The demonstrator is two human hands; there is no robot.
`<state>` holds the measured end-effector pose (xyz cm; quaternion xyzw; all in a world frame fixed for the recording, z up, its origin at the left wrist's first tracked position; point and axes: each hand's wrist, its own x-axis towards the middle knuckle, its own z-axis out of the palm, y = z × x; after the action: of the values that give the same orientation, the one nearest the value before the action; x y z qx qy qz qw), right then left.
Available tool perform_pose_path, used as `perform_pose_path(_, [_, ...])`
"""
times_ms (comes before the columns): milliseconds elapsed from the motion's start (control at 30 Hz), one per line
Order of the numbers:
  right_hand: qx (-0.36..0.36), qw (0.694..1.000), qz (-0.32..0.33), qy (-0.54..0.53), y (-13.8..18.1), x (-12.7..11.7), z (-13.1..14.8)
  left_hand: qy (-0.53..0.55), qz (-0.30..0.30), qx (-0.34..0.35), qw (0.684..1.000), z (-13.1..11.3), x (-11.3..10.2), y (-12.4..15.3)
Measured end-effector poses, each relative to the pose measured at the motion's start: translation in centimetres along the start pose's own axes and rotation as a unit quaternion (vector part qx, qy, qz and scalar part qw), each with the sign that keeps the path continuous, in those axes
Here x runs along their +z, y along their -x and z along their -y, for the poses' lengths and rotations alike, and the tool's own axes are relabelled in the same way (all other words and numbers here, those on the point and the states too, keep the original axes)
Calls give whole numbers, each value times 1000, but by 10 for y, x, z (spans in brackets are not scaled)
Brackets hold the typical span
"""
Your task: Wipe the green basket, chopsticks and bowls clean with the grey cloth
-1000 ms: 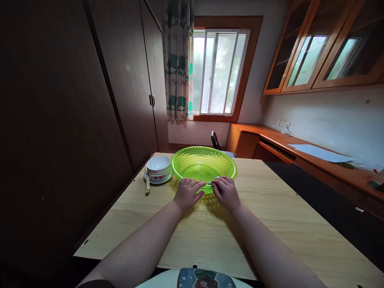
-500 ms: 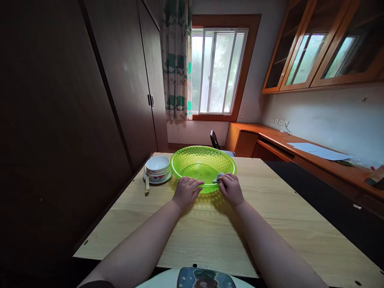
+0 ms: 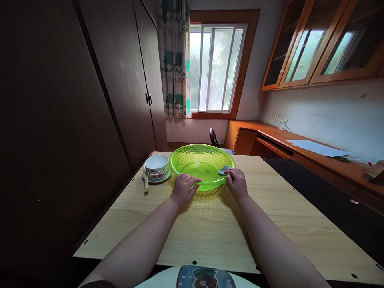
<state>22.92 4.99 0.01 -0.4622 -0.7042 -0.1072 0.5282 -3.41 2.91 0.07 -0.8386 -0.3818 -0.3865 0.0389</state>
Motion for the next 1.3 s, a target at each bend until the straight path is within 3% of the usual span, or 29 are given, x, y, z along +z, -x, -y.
perform_pose_path(233, [-43,998,34,10,4,5,23,-27,-51,-27,998,-4,-4,1])
perform_pose_path(367, [-85,994,69,12,9,9,46,-51,-11,32,998,-14,1,0])
perform_pose_path(500, [-103,991,82,16,12,12,58,-58,14,34,998,-16,7,-1])
perform_pose_path(633, [-93,992,86,17,8,9,45,-57,4,28,998,-12,7,-2])
perform_pose_path(833, [-33,999,24,27,0,0,8,-47,-7,36,998,-9,6,-2])
perform_pose_path(933, [-40,998,25,28,2,2,16,-46,-11,36,998,-9,7,-1])
perform_pose_path(1133, [-95,991,90,26,9,10,51,-49,-7,28,998,-9,7,-1])
perform_pose_path(1300, [-67,994,88,16,3,3,32,-43,0,26,999,-8,6,-1])
